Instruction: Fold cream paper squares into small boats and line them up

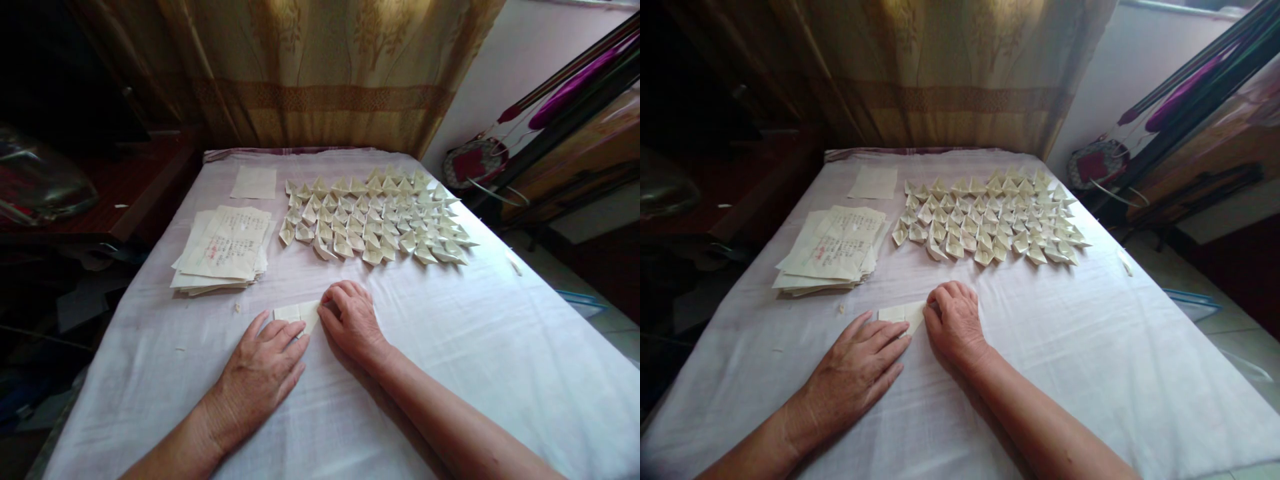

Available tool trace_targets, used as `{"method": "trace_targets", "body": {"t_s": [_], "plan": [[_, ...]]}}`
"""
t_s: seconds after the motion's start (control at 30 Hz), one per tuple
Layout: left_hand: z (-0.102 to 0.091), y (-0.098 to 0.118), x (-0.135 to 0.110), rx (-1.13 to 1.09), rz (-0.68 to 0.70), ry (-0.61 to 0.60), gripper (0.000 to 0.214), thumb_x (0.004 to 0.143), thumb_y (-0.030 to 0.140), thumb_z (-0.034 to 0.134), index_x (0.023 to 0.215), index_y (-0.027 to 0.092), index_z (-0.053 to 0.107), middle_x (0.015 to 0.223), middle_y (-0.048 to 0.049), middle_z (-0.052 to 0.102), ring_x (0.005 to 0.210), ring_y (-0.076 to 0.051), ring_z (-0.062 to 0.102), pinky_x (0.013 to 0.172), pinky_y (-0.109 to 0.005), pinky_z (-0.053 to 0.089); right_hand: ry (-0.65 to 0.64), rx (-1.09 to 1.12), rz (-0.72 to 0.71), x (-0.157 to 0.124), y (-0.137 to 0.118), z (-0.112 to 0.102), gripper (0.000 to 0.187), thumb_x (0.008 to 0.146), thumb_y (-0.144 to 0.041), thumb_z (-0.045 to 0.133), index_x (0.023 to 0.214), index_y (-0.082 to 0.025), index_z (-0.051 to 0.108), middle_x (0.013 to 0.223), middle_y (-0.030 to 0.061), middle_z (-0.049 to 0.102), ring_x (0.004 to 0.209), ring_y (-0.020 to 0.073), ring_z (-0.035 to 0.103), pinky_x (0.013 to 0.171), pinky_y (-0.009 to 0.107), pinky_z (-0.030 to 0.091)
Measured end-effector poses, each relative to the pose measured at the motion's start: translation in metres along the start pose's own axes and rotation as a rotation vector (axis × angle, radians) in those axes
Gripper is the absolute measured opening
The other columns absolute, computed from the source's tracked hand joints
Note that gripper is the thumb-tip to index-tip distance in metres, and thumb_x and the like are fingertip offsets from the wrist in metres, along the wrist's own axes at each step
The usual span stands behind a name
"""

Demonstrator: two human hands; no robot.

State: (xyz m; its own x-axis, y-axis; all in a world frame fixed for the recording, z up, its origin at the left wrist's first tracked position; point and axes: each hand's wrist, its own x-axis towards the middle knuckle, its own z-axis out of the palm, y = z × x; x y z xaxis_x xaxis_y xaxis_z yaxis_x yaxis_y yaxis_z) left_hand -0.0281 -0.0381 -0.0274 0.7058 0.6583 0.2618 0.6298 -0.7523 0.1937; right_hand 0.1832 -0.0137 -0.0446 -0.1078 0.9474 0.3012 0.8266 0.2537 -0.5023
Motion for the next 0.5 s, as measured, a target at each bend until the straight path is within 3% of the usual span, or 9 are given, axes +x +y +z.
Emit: {"method": "trace_targets", "body": {"t_s": [0.17, 0.33, 0.5], "plan": [[0.002, -0.003, 0.001, -0.038, -0.008, 0.025, 0.026, 0.094, 0.028, 0.058, 0.119, 0.027, 0.066, 0.123, -0.0017, 0.069, 0.112, -0.020, 0.059, 0.114, -0.044, 0.030, 0.021, -0.003, -0.092, -0.002, -0.002, -0.002, 0.007, 0.086, -0.015, 0.061, 0.085, -0.021, 0.064, 0.092, 0.0051, 0.066, 0.093, 0.0223, 0.055, 0.085, 0.037, 0.038], [0.003, -0.009, 0.003, -0.115, -0.013, 0.064, 0.024, 0.096, 0.021, 0.053, 0.114, 0.027, 0.068, 0.117, -0.0020, 0.072, 0.107, -0.019, 0.063, 0.110, -0.047, 0.038, -0.105, 0.055, -0.321, -0.013, -0.012, -0.009, 0.016, 0.093, -0.015, 0.056, 0.096, -0.023, 0.069, 0.102, 0.0039, 0.072, 0.095, 0.0200, 0.059, 0.087, 0.036, 0.040], [0.005, -0.017, 0.002, -0.138, -0.017, 0.158, 0.024, 0.098, 0.019, 0.049, 0.113, 0.022, 0.067, 0.114, -0.0053, 0.073, 0.106, -0.019, 0.065, 0.107, -0.046, 0.042, -0.162, 0.031, -0.310, -0.018, -0.016, -0.013, 0.019, 0.092, -0.015, 0.058, 0.105, -0.022, 0.069, 0.110, 0.0050, 0.072, 0.102, 0.0222, 0.060, 0.090, 0.037, 0.042]]}}
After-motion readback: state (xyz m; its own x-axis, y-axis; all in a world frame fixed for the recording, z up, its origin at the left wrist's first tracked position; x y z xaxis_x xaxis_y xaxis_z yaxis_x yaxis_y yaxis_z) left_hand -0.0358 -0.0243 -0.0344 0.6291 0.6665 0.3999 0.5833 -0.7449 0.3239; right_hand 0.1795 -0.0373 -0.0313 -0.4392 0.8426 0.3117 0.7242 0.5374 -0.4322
